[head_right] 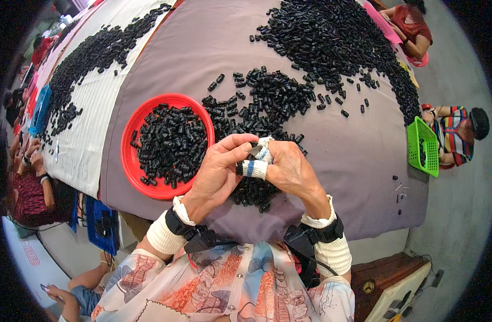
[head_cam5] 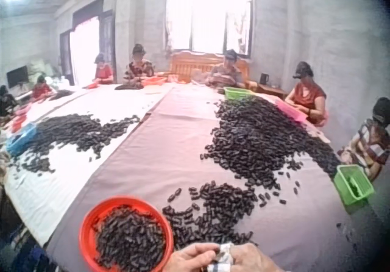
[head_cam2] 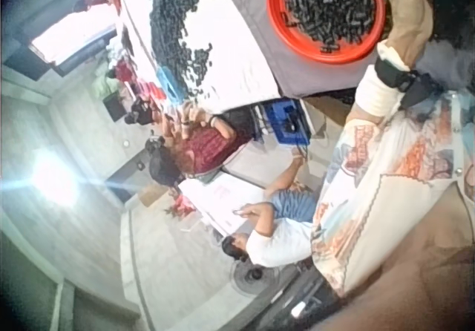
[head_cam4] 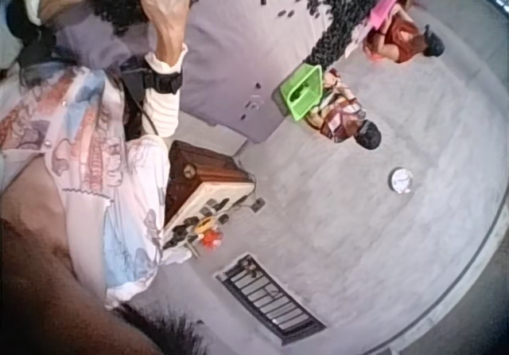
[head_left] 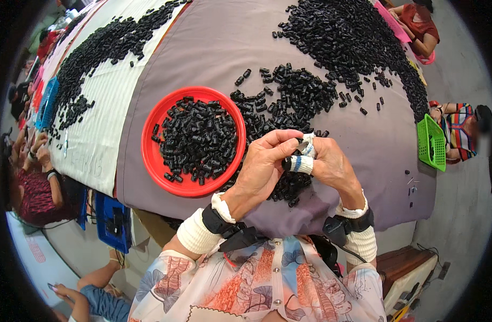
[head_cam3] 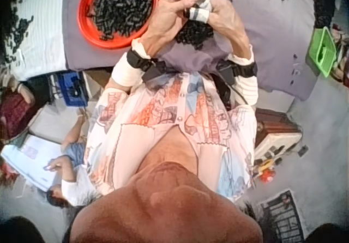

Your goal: Assembling small black tubes into a white fabric strip manually.

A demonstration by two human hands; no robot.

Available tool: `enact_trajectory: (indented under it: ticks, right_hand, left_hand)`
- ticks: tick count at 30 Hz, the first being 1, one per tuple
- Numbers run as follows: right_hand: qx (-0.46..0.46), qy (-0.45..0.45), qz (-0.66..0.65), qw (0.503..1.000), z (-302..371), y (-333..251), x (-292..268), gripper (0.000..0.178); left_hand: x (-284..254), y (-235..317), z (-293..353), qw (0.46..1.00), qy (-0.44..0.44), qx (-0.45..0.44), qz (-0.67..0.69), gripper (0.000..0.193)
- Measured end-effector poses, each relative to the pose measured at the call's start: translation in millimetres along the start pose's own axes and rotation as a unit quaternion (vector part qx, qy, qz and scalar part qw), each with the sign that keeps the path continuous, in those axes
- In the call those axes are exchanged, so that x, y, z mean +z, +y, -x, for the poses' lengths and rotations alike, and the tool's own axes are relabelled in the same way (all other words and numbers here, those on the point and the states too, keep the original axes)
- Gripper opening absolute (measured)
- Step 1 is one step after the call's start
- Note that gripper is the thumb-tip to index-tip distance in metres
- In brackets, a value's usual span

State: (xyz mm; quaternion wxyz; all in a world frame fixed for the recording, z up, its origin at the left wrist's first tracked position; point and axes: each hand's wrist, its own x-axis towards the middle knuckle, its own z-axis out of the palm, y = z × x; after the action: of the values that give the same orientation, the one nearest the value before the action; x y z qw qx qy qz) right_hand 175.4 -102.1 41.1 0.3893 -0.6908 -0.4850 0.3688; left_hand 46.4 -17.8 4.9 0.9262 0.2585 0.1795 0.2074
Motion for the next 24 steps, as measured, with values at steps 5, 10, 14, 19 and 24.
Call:
enact_trajectory:
  ticks: [5, 10, 14, 19, 24]
  right_hand:
    - [0.053, 0.024, -0.046, 0.997, -1, -10, -5, 0.030]
    - [0.108, 0.061, -0.072, 0.990, -3, -15, -5, 0.028]
    - [0.088, 0.098, -0.076, 0.988, -1, -1, -3, 0.027]
    - [0.075, 0.111, -0.041, 0.990, 10, 4, -4, 0.029]
    - [0.061, 0.114, -0.031, 0.991, 26, 6, -3, 0.030]
  left_hand:
    - [5, 8, -6, 0.996, -0.021, -0.046, 0.074, 0.019]
    - [-2, 4, -14, 0.995, -0.012, -0.065, 0.078, 0.020]
    - [0, 3, -20, 0.995, -0.016, -0.076, 0.065, 0.022]
    - [11, -1, -19, 0.996, 0.012, -0.085, -0.016, 0.017]
    - [20, -13, -6, 0.996, 0.036, -0.076, -0.021, 0.015]
